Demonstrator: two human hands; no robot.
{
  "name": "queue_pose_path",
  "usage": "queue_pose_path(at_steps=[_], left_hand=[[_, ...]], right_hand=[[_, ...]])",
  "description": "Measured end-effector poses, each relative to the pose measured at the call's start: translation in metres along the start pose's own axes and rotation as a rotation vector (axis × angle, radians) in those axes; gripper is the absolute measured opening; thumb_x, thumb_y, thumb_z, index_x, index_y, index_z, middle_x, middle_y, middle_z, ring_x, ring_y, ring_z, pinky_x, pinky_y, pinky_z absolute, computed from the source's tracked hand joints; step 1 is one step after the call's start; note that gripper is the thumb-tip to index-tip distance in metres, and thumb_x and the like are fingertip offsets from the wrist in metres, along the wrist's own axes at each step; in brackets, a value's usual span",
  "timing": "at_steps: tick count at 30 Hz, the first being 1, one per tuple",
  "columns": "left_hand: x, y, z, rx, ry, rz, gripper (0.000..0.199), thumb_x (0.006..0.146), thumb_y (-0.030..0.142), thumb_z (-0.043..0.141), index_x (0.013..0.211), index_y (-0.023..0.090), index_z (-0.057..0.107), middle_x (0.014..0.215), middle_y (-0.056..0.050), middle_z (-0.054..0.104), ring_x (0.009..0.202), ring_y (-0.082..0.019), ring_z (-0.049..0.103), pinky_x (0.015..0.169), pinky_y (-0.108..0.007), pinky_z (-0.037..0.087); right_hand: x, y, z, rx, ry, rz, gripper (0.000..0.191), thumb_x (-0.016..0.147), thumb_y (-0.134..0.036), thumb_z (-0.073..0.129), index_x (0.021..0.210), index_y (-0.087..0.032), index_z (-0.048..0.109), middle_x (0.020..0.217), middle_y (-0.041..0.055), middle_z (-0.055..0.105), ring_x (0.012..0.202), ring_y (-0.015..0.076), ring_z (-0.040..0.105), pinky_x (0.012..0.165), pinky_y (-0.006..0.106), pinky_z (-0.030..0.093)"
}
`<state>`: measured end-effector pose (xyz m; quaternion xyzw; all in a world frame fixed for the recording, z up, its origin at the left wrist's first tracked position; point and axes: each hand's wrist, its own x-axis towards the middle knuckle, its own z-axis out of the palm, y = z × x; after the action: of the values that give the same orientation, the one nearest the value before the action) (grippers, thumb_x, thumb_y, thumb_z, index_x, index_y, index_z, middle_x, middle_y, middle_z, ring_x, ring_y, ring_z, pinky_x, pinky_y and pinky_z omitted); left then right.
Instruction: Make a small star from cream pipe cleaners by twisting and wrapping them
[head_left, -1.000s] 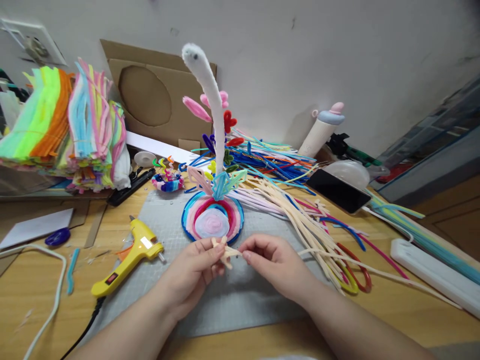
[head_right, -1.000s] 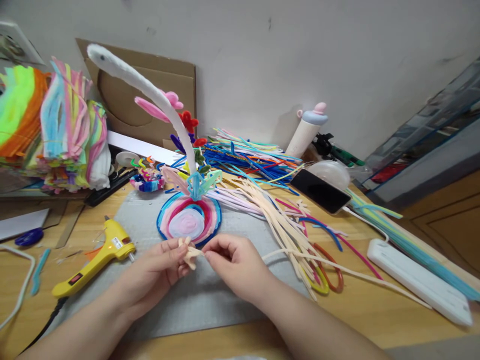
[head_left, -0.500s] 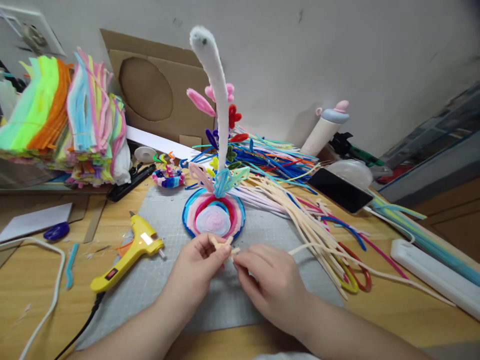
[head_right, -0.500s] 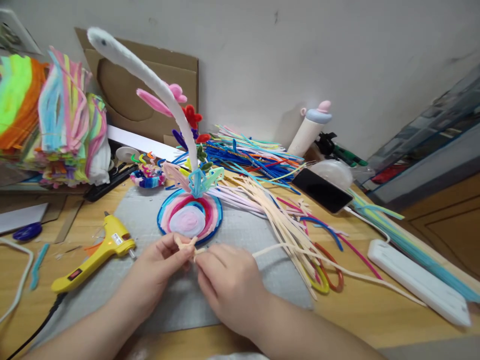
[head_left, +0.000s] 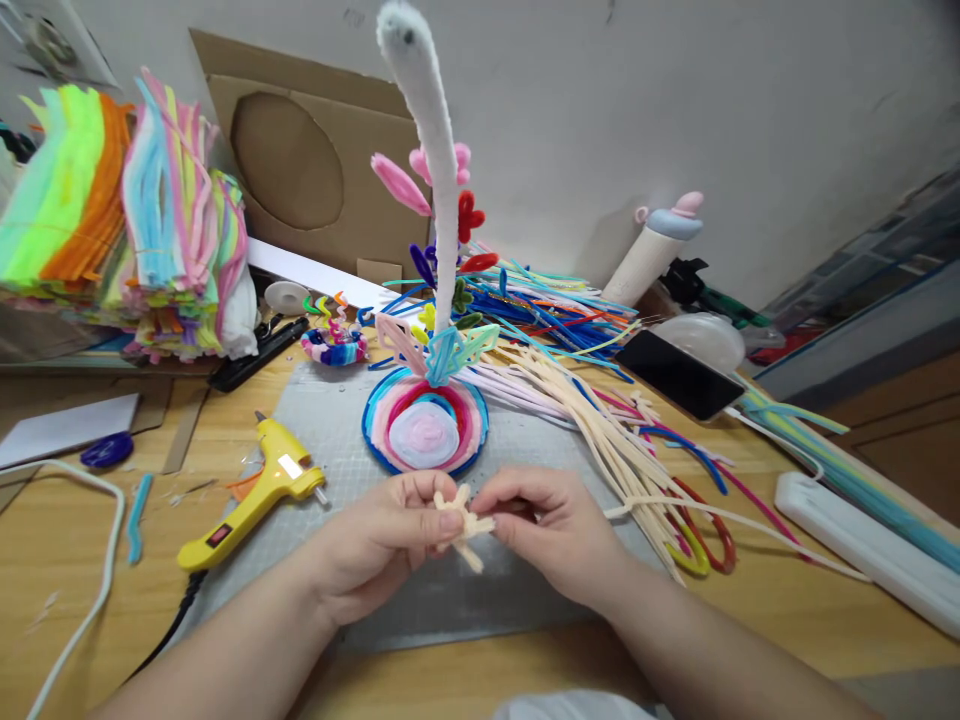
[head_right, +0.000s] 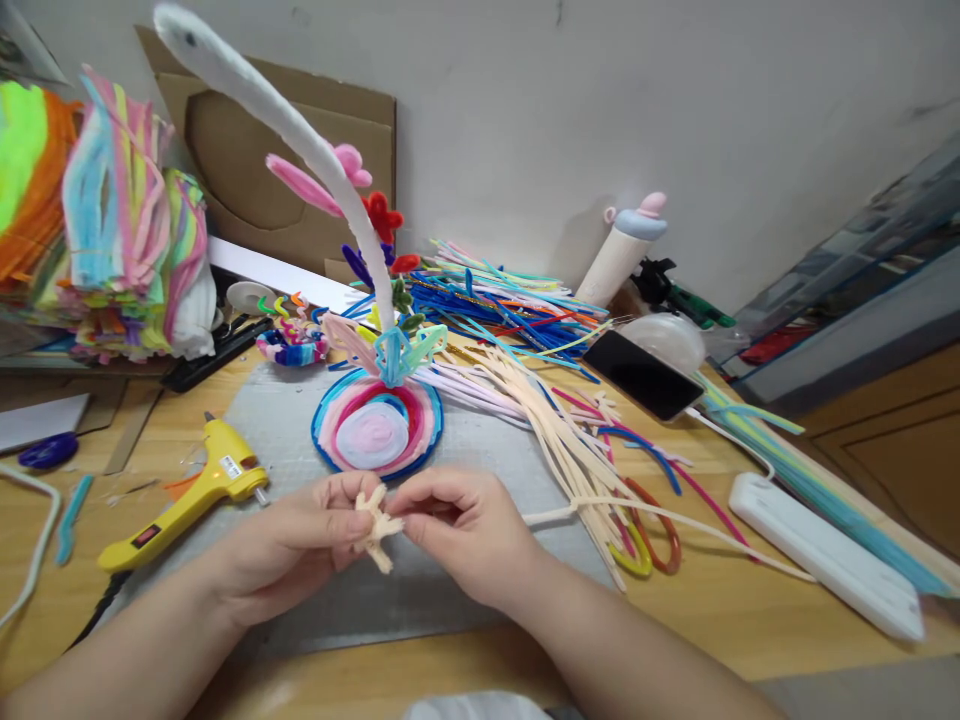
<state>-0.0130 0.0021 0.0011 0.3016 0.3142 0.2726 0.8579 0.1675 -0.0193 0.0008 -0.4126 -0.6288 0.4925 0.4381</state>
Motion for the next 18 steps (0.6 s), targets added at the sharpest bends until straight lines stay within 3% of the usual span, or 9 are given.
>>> queue_pose_path(at_steps=[6, 13, 18], left_hand=[[0.004, -0.003, 0.002, -0.08, 0.052, 0.027, 0.02, 0.063, 0.023, 0.076, 0.068, 0.014, 0.058, 0.062, 0.001, 0.055, 0.055, -0.008, 0.046, 0.056, -0.021, 0.034], [0.006, -0.012, 0.007, -0.027, 0.102, 0.273, 0.018, 0.069, 0.015, 0.072, 0.068, 0.016, 0.054, 0.069, 0.003, 0.053, 0.064, -0.007, 0.047, 0.063, -0.019, 0.036], [0.01, -0.015, 0.005, 0.079, 0.093, 0.34, 0.023, 0.066, 0.014, 0.073, 0.067, 0.017, 0.05, 0.075, 0.004, 0.053, 0.07, -0.009, 0.048, 0.066, -0.021, 0.038]], right_hand=[[-0.002, -0.002, 0.004, -0.194, 0.033, -0.206, 0.013, 0.08, -0.011, 0.054, 0.082, -0.019, 0.064, 0.078, 0.004, 0.061, 0.069, 0.0135, 0.055, 0.058, 0.025, 0.043], [-0.004, 0.005, 0.015, -0.003, 0.164, -0.063, 0.005, 0.077, -0.021, 0.062, 0.074, -0.018, 0.06, 0.07, 0.0007, 0.055, 0.064, 0.0121, 0.052, 0.057, 0.023, 0.043], [-0.002, 0.007, 0.017, 0.061, 0.201, -0.052, 0.002, 0.076, -0.019, 0.064, 0.074, -0.019, 0.065, 0.072, 0.0009, 0.056, 0.067, 0.0125, 0.053, 0.06, 0.023, 0.043]])
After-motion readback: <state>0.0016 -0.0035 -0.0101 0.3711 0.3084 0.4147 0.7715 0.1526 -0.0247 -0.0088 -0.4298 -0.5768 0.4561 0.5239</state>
